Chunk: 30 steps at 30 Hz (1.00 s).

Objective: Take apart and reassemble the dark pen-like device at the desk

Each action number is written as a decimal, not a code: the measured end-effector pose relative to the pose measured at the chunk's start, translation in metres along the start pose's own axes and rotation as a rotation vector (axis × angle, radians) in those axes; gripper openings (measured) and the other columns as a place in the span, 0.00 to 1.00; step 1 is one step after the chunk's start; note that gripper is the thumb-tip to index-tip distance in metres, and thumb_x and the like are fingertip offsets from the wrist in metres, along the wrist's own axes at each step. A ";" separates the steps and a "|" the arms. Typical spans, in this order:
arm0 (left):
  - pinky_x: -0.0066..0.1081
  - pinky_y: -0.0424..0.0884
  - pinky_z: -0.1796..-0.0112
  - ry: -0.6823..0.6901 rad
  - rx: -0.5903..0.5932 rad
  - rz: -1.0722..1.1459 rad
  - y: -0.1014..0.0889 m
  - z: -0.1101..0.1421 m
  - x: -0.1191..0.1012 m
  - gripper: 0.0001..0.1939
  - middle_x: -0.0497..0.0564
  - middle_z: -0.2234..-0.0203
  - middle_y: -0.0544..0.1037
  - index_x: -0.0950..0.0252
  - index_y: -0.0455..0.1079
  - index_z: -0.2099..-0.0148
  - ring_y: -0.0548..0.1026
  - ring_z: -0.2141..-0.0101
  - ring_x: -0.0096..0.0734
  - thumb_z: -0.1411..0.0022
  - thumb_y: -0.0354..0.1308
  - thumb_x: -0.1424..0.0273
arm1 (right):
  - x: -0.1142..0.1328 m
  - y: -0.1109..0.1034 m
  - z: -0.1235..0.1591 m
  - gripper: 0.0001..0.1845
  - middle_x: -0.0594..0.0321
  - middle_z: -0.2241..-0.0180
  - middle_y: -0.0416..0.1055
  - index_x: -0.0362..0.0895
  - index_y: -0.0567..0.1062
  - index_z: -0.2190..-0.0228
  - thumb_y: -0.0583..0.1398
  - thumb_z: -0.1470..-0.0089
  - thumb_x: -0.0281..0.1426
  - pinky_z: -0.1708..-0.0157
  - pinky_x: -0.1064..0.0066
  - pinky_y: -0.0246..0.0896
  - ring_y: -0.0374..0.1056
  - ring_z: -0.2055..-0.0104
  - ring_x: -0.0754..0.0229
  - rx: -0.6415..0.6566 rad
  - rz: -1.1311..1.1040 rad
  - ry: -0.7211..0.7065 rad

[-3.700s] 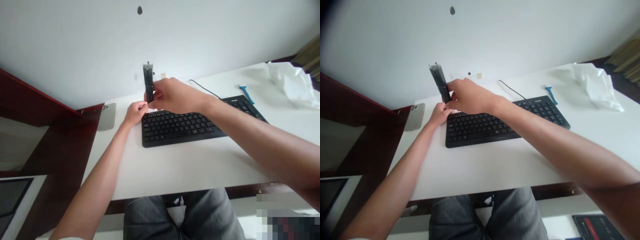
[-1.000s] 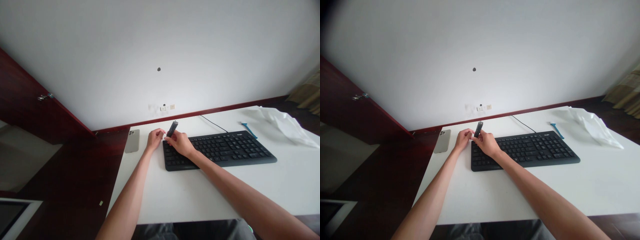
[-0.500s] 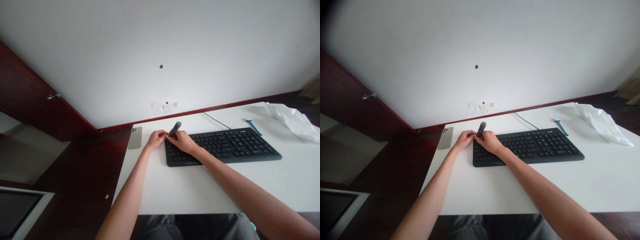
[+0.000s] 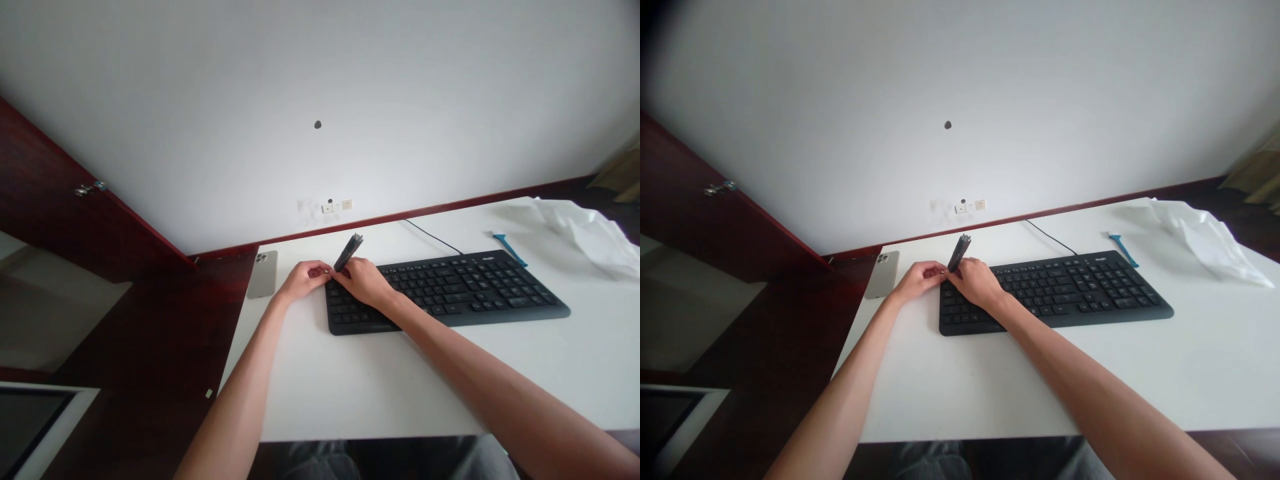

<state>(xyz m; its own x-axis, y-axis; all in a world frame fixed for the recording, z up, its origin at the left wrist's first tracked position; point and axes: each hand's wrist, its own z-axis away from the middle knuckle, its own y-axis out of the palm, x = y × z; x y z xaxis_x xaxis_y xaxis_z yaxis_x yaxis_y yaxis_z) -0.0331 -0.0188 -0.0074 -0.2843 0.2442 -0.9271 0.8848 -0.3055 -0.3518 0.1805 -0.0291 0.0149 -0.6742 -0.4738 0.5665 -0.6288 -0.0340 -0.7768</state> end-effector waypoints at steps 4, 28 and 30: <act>0.33 0.73 0.59 -0.005 -0.028 -0.050 0.003 0.001 0.002 0.12 0.56 0.61 0.84 0.66 0.81 0.57 0.78 0.63 0.36 0.39 0.69 0.63 | 0.003 -0.001 -0.001 0.20 0.53 0.70 0.78 0.45 0.74 0.73 0.58 0.32 0.40 0.72 0.67 0.49 0.71 0.71 0.55 0.052 0.027 0.028; 0.29 0.70 0.70 -0.065 -0.063 0.043 0.007 -0.001 0.006 0.19 0.53 0.71 0.81 0.67 0.80 0.64 0.75 0.71 0.32 0.48 0.75 0.56 | 0.005 0.001 0.002 0.10 0.54 0.64 0.80 0.44 0.76 0.66 0.56 0.33 0.29 0.64 0.69 0.56 0.74 0.63 0.53 0.082 -0.001 -0.081; 0.29 0.69 0.70 -0.053 -0.066 0.024 0.007 -0.001 0.005 0.18 0.53 0.71 0.81 0.67 0.80 0.65 0.74 0.72 0.31 0.48 0.74 0.57 | 0.004 0.001 0.002 0.10 0.54 0.64 0.79 0.44 0.76 0.66 0.56 0.33 0.29 0.64 0.69 0.56 0.73 0.63 0.53 0.079 -0.005 -0.086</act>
<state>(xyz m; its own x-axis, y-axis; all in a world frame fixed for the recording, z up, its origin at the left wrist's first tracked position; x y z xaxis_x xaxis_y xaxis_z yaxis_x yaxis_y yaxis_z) -0.0276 -0.0192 -0.0142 -0.2806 0.1878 -0.9413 0.9134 -0.2492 -0.3220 0.1777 -0.0330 0.0160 -0.6332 -0.5474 0.5472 -0.5975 -0.1038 -0.7952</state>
